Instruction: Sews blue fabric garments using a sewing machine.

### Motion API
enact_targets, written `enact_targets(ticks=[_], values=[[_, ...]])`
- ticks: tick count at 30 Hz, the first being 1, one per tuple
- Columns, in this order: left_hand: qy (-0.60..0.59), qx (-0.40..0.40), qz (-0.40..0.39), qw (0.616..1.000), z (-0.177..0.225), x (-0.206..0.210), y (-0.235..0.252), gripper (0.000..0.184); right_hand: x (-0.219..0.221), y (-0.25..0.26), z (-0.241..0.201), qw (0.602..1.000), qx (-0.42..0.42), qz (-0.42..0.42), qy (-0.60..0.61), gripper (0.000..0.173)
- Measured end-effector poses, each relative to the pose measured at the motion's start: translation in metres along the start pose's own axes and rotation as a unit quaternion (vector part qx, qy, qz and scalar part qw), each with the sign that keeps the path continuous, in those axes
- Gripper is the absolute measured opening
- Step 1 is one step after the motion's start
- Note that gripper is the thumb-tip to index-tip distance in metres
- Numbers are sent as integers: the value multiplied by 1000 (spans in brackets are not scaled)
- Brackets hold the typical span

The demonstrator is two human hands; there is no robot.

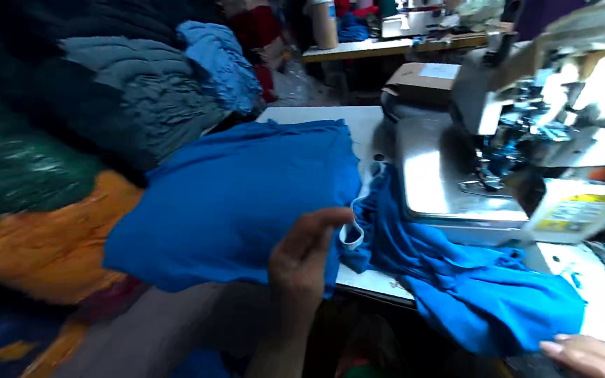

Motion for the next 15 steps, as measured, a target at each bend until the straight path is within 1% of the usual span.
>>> enact_targets(ticks=[2,4,6,8,9,11,12,14,15], values=[[76,-40,17,996,-8,-27,15,24,28,22,-16,997,-49,-36,55,17],[149,-70,-10,986,-15,-34,32,24,50,43,-31,990,-78,-72,89,18],[212,-42,-62,974,-20,-26,48,24,69,65,-47,987,-99,-77,99,19],[238,2,-107,965,-26,-11,64,25,89,89,-59,991,-98,-69,67,21],[246,12,-138,959,-30,-1,71,27,100,101,-61,993,-87,-76,29,21],[258,-4,-222,940,-40,22,83,34,124,124,-58,992,-50,-102,-62,26],[274,-17,-263,925,-45,33,89,37,134,135,-53,988,-18,-114,-99,30],[318,-31,-318,893,-58,52,99,44,150,151,-39,978,50,-123,-161,36],[335,-45,-345,876,-66,59,102,47,153,155,-33,970,84,-141,-179,39]])
Point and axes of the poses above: each hand's wrist, its own y-axis towards the middle knuckle, its own x-axis out of the palm, z = x × y, the point moved 7 cm from there along y, towards the middle knuckle, and after that the axes turned 6 degrees about -z, right-handed, at the moved point
